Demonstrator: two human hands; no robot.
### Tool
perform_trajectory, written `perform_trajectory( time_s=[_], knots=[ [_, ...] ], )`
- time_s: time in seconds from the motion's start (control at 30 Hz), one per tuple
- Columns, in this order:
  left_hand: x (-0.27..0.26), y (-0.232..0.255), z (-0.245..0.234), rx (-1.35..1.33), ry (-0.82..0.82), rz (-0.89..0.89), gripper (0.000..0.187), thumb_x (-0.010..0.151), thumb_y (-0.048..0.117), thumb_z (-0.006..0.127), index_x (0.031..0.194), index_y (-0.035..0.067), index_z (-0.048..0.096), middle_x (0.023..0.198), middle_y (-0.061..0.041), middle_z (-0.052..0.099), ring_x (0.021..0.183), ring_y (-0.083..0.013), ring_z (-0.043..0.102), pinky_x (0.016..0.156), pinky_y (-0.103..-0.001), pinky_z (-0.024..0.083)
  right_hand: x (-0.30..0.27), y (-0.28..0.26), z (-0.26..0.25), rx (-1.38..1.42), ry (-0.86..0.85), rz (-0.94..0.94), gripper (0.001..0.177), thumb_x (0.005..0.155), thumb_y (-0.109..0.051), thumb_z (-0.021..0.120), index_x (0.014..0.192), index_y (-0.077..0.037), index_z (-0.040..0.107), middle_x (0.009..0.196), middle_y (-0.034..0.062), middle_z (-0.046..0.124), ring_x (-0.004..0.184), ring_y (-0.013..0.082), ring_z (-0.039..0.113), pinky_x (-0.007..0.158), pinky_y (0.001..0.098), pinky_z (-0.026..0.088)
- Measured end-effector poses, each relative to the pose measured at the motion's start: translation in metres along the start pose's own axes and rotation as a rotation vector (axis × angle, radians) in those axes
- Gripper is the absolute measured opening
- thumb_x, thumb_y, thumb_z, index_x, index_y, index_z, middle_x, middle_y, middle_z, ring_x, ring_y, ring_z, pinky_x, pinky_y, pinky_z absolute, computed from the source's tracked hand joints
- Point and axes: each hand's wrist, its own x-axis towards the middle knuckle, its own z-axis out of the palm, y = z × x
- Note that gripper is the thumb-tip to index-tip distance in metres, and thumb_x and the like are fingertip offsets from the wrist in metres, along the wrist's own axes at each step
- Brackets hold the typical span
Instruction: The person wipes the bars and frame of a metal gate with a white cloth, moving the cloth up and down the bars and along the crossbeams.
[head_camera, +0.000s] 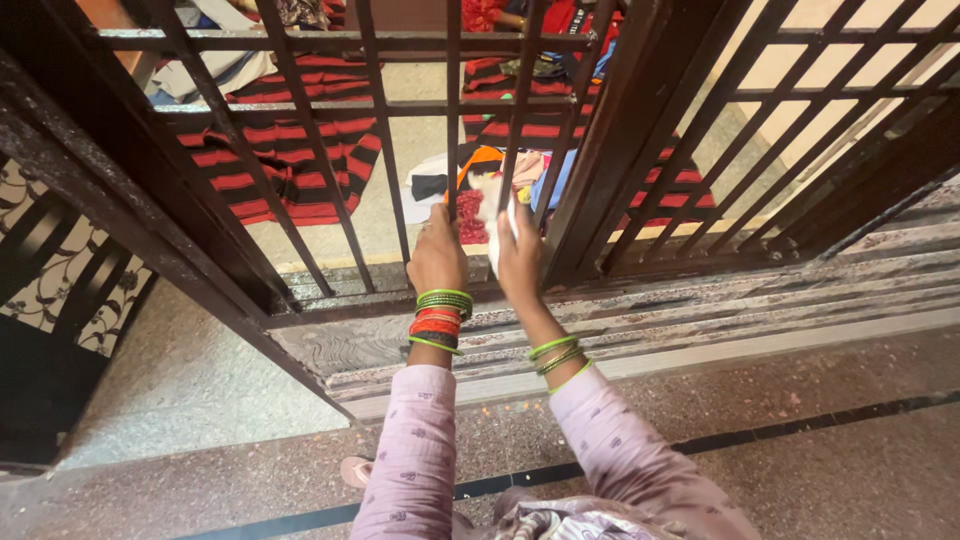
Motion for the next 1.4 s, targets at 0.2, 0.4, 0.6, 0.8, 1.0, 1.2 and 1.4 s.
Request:
perform_trajectory(
  time_s=[0.2, 0.4, 0.6, 0.8, 1.0, 1.2, 1.4],
  knots=[
    [0.002, -0.001, 0.003, 0.045, -0.007, -0.003, 0.017, 0.106, 0.029, 0.050, 0.112, 0.013, 0.051, 0.094, -0.018, 0.072, 0.089, -0.0436, 0.068, 0.068, -0.059, 0.049, 0.041, -0.076, -0.023, 0.329, 0.037, 0.015, 0.037, 0.115, -0.019, 0.054, 0.148, -0.003, 0.055, 0.133, 0.0287, 0.061, 0.115, 0.0364, 0.059, 0.097, 0.0489, 0.045],
    [0.003, -0.007, 0.010, 0.050, 0.025, 0.033, 0.018, 0.105, 0.029, 0.050, 0.113, 0.013, 0.050, 0.093, -0.019, 0.071, 0.088, -0.0437, 0.068, 0.067, -0.059, 0.050, 0.045, -0.097, -0.023, 0.181, 0.049, -0.052, 0.034, 0.111, -0.025, 0.049, 0.139, -0.007, 0.054, 0.125, 0.0216, 0.071, 0.114, 0.0318, 0.068, 0.097, 0.0425, 0.052],
    [0.002, -0.008, 0.012, 0.051, 0.043, 0.062, 0.019, 0.105, 0.029, 0.050, 0.112, 0.011, 0.050, 0.093, -0.019, 0.072, 0.087, -0.0445, 0.068, 0.066, -0.060, 0.049, 0.020, -0.035, 0.009, -0.080, 0.139, -0.169, 0.050, 0.106, -0.027, 0.052, 0.146, 0.001, 0.041, 0.128, 0.0315, 0.061, 0.118, 0.0495, 0.059, 0.094, 0.0517, 0.047],
    [0.001, -0.006, 0.007, 0.029, 0.033, 0.052, 0.018, 0.105, 0.028, 0.050, 0.111, 0.012, 0.051, 0.092, -0.019, 0.071, 0.088, -0.0435, 0.068, 0.067, -0.059, 0.050, -0.033, 0.055, 0.038, -0.056, -0.055, 0.114, 0.045, 0.106, -0.035, 0.048, 0.132, 0.001, 0.050, 0.121, 0.0297, 0.064, 0.111, 0.0482, 0.062, 0.093, 0.0526, 0.047],
    [-0.001, -0.003, 0.004, 0.017, 0.029, 0.038, 0.019, 0.105, 0.030, 0.052, 0.111, 0.012, 0.051, 0.093, -0.018, 0.071, 0.087, -0.0431, 0.068, 0.066, -0.058, 0.049, -0.066, 0.124, 0.056, -0.130, -0.044, -0.066, 0.041, 0.107, -0.029, 0.051, 0.129, 0.005, 0.053, 0.126, 0.0346, 0.059, 0.119, 0.0515, 0.055, 0.101, 0.0545, 0.042],
    [0.000, -0.004, 0.006, 0.021, 0.040, 0.040, 0.019, 0.105, 0.030, 0.051, 0.111, 0.012, 0.050, 0.094, -0.018, 0.071, 0.088, -0.0426, 0.068, 0.066, -0.058, 0.050, -0.043, 0.076, 0.034, 0.113, -0.137, 0.092, 0.046, 0.103, -0.030, 0.053, 0.139, -0.001, 0.050, 0.128, 0.0235, 0.065, 0.120, 0.0384, 0.063, 0.102, 0.0467, 0.047],
    [0.001, -0.004, 0.006, 0.028, 0.006, 0.005, 0.020, 0.105, 0.032, 0.051, 0.112, 0.013, 0.051, 0.094, -0.018, 0.071, 0.090, -0.0438, 0.068, 0.067, -0.060, 0.049, 0.001, -0.028, 0.003, 0.295, -0.100, 0.189, 0.055, 0.097, -0.016, 0.057, 0.150, -0.011, 0.040, 0.131, 0.0164, 0.065, 0.114, 0.0267, 0.066, 0.092, 0.0387, 0.053]
  ],
)
